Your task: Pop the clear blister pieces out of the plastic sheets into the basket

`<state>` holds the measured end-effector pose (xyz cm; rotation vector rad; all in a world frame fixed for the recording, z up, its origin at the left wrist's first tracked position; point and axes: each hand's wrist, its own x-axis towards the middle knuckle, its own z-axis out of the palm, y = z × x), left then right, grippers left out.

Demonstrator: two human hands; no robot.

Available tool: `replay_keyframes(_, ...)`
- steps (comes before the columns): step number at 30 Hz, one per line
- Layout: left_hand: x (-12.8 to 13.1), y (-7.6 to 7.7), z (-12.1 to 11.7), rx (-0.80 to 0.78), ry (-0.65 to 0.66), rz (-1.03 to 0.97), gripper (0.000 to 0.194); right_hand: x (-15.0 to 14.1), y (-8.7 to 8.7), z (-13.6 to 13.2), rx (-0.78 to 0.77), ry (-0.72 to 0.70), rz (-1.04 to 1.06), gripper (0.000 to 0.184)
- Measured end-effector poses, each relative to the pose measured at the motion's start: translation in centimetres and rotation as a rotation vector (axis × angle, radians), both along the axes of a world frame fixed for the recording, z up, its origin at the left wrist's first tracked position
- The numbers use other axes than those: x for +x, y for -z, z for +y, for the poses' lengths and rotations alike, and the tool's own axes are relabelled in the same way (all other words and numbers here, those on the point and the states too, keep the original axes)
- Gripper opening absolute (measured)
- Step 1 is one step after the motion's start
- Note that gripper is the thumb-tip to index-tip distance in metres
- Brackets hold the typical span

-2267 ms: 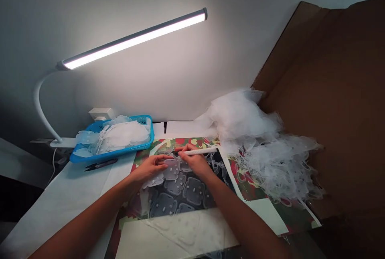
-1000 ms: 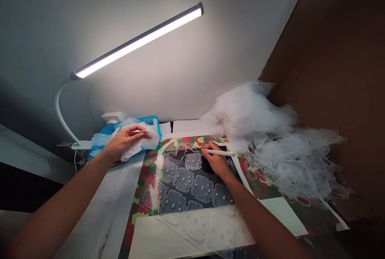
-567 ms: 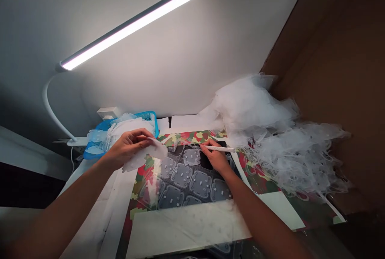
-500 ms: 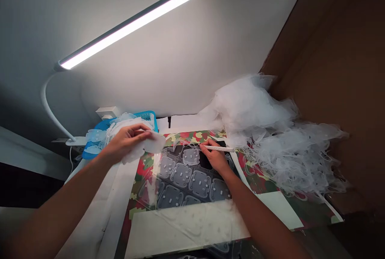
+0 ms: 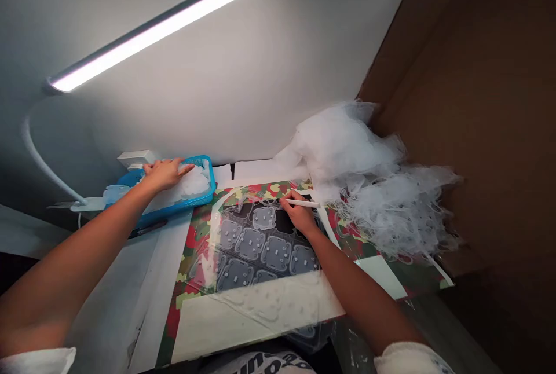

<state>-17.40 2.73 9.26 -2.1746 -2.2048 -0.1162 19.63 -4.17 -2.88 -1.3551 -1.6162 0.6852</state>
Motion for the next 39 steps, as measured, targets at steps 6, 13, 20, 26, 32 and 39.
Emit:
replay_keyframes(6, 6.3, 4.4, -4.6, 0.281, 0.438, -0.099, 0.038, 0.1, 0.3, 2.3, 0.171, 0.09, -0.571, 0.022)
replay_keyframes(13, 11.5, 10.6, -7.8, 0.167, 0.591, 0.072, 0.032, -1.0, -0.2, 4.8, 0.219, 0.047, -1.046, 0.024)
replay_keyframes(20, 10.8, 9.0, -4.2, 0.031, 0.604, 0.152, 0.015, -0.8, -1.7, 8.4, 0.246, -0.027, -1.074, 0.036)
replay_keyframes(26, 13.3, 6.2, -3.2, 0.169, 0.572, 0.166, 0.03, -1.0, -5.1, 10.7, 0.338, -0.064, -1.008, 0.025)
replay_keyframes(32, 18.4, 11.0, -12.0, 0.133, 0.89, -0.179, 0.038, 2.0, -5.3, 2.8, 0.243, -0.257, -0.361, 0.019)
replay_keyframes(39, 16.8, 12.0, -14.8, -0.056, 1.014, -0.239, 0.058, 6.5, -2.9, -7.0, -0.084, -0.375, -0.153, 0.017)
